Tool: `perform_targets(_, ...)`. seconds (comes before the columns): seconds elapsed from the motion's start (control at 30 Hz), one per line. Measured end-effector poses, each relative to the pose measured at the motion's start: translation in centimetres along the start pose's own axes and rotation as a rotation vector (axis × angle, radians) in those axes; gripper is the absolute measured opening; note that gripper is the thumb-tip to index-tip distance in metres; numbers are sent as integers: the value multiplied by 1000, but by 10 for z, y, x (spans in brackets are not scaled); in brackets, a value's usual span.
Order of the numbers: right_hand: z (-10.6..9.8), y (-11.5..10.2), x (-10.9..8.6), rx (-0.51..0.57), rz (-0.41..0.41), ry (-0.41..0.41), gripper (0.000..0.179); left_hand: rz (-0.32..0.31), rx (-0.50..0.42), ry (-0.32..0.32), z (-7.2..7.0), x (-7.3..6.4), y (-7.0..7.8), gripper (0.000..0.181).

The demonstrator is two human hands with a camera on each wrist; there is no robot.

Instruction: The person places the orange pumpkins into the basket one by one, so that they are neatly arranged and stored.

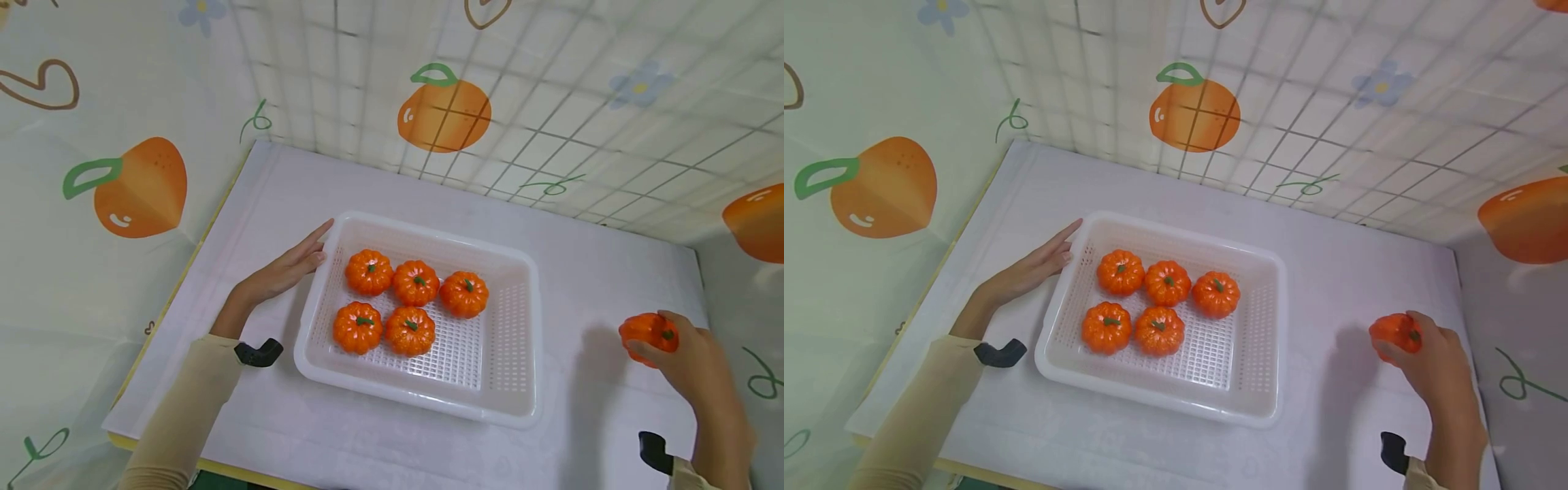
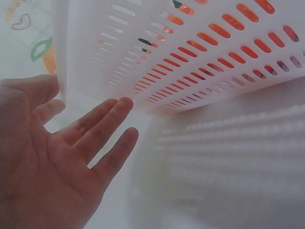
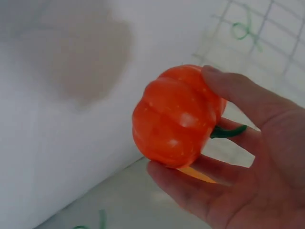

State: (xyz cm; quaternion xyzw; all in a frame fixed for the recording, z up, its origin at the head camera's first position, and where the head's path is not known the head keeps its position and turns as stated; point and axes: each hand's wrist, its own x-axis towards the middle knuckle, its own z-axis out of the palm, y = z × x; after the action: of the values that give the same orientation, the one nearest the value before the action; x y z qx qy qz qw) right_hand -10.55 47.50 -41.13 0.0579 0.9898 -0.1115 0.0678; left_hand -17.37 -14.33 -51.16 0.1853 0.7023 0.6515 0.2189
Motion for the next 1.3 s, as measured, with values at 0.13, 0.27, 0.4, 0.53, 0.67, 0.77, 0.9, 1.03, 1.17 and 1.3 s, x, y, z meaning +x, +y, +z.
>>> perform_targets(0.13,-7,-16,2,1,-28,-2,76,2,-9,-1,0,0,0,61)
perform_targets(0.27,-18,-45,3,2,-87,10,75,8,-10,-5,0,0,-1,61)
perform_targets(0.4,-27,-77,3,2,-130,6,74,15,-15,-9,0,1,-3,62)
perform_targets(0.53,-31,-107,3,11,-179,-9,74,15,-11,-9,-1,1,-4,62)
perform_targets(0.67,-32,-135,3,13,-232,-41,75,11,-8,-9,-1,1,-3,62)
perform_targets(0.77,-31,-156,1,7,-261,-78,77,8,-9,-8,-1,1,-2,62)
perform_targets(0.9,-30,-180,-2,-14,-332,-119,75,6,-10,-5,-1,0,-2,62)
perform_targets(1.03,-26,-197,-5,-48,-466,-130,71,4,-7,-2,-1,0,-2,62)
perform_targets(1.17,-16,-211,-8,-77,-570,-161,67,7,-5,-3,0,1,-1,62)
perform_targets(1.3,-3,-222,-10,-96,-619,-206,64,20,-11,-11,-1,1,0,63)
